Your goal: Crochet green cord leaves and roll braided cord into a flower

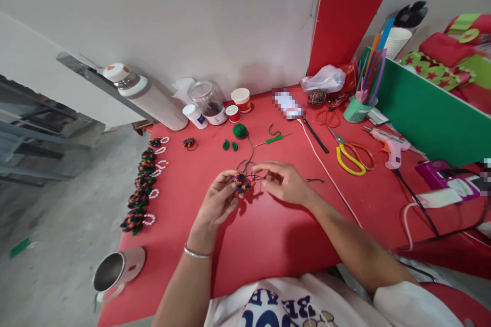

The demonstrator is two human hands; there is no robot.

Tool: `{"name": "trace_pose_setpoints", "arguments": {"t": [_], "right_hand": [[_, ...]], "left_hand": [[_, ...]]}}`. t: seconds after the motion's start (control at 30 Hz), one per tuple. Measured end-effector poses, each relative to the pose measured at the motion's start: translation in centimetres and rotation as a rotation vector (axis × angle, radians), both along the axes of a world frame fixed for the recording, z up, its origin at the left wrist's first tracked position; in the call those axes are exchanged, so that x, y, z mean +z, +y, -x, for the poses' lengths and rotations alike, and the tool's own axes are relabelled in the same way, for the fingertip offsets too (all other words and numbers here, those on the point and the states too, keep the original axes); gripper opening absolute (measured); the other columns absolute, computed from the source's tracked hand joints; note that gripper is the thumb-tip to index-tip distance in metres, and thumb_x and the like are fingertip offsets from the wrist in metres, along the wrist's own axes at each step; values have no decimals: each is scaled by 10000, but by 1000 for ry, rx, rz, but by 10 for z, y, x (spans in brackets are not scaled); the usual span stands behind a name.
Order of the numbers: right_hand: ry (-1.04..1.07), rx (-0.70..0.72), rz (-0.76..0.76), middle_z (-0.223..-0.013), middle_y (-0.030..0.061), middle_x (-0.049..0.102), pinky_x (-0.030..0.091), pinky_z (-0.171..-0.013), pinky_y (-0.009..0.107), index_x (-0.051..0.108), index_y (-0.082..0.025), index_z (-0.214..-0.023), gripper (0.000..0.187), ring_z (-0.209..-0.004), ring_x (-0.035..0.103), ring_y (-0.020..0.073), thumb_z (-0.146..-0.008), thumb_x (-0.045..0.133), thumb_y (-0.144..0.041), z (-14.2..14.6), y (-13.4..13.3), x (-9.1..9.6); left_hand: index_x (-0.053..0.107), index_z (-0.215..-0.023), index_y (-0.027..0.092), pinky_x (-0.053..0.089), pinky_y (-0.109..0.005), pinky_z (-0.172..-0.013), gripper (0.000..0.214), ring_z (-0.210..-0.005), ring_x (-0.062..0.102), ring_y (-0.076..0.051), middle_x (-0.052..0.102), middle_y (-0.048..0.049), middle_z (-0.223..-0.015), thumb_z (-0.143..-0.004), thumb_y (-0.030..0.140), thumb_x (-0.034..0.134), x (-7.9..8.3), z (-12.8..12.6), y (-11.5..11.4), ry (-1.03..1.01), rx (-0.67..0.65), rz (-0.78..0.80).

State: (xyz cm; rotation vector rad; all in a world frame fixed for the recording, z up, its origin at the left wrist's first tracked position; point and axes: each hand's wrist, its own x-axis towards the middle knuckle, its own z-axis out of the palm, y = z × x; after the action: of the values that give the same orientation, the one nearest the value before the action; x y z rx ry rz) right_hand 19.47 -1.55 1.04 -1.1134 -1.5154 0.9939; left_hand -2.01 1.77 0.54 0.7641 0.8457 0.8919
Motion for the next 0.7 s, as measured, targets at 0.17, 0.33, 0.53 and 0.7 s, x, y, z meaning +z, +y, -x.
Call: {"name": "trace_pose_setpoints", "arguments": {"t": [0.17,0.33,0.53,0.7], "right_hand": [[-1,119,80,-962,28,748,525,-703,247,728,-217,-1134,289,-769,664,141,-845,726,-224,11,0,-11],[-430,96,-158,-916,33,712,472,-753,254,769,-245,-1014,184,-823,647,149,-947,619,-164,-10,9,-20],[-743,-37,-237,-936,44,701,470,-750,268,763,-238,-1003,214,-862,642,172,-972,570,-153,-37,16,-22],[-665,-147,-279,-959,55,732,531,-827,298,757,-233,-1025,195,-886,679,186,-974,575,-182,-49,19,-21]], "left_hand": [[630,-989,187,385,-117,-308,387,-477,604,-83,676,6,-792,-689,259,863,-1,1,1,89,-8,-25],[611,-1038,175,359,-148,-311,378,-360,488,-62,659,14,-654,-752,333,802,-6,7,1,253,-103,-98],[629,-1084,155,417,-190,-396,279,-392,512,-80,660,10,-649,-816,228,654,-12,9,-2,542,-205,-225],[709,-1011,164,558,-300,-732,243,-842,677,-180,698,-87,-1014,-787,149,615,-19,11,-3,628,-237,-489]]}}
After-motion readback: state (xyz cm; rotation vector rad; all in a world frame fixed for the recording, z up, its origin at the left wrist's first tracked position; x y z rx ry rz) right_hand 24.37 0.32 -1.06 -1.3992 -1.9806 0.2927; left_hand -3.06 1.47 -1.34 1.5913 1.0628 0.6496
